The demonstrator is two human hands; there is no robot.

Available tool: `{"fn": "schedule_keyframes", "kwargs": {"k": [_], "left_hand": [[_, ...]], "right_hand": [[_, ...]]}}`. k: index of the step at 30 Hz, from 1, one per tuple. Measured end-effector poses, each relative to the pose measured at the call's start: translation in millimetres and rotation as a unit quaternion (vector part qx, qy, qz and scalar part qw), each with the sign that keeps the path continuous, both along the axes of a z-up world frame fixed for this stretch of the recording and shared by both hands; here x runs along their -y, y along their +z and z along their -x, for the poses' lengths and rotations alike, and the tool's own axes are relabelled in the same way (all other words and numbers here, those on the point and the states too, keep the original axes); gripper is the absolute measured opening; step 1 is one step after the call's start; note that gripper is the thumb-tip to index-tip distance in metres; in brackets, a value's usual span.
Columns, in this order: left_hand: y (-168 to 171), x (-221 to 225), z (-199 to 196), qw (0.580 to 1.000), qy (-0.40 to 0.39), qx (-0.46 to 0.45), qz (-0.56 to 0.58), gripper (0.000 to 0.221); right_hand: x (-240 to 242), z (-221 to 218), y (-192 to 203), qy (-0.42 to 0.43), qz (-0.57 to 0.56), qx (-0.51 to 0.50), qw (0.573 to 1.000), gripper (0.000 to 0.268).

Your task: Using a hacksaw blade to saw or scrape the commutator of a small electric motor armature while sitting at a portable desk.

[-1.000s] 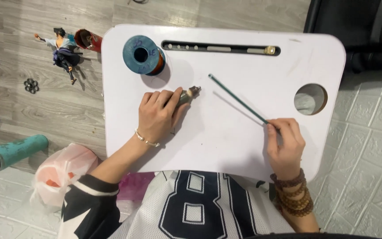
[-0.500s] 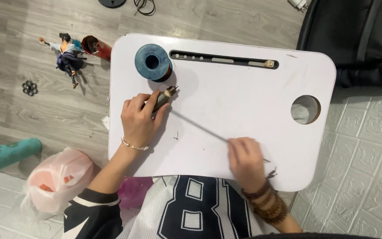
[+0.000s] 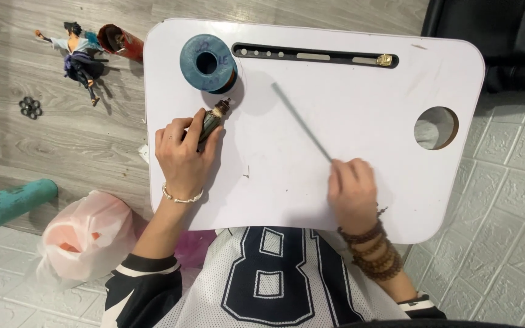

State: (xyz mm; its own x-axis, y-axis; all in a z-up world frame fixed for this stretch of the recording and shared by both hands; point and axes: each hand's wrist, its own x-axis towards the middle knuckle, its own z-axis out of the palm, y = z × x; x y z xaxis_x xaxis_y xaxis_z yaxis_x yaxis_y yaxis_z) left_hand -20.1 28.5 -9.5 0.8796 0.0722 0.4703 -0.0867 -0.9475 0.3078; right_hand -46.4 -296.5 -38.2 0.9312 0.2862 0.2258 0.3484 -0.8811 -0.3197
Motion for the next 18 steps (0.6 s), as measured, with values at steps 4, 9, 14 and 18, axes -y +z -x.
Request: {"fn": "schedule_keyframes", "kwargs": {"k": [4, 9, 14, 18], "left_hand": [[0.9, 1.1, -0.9, 1.000, -0.001, -0.001, 0.001, 0.038], [2.9, 0.5, -0.9, 1.000, -0.008, -0.007, -0.019, 0.037], [3.4, 0.3, -1.0, 1.000, -0.004, -0.009, -0.011, 0.037], [2.9, -0.2, -4.2, 1.000, 0.002, -0.015, -0.017, 0.038]], "right_hand": [[5.0, -16.7, 49.2, -0.045, -0.027, -0.010, 0.999, 0.007], [5.0, -20.6, 66.4, -0.028, -0.051, -0.001, 0.998, 0.004], [-8.2, -11.8, 29.3, 0.035, -0.031, 0.006, 0.999, 0.010], [-29.4, -19.0, 34.4, 0.087, 0.045, 0.020, 0.995, 0.015]]}}
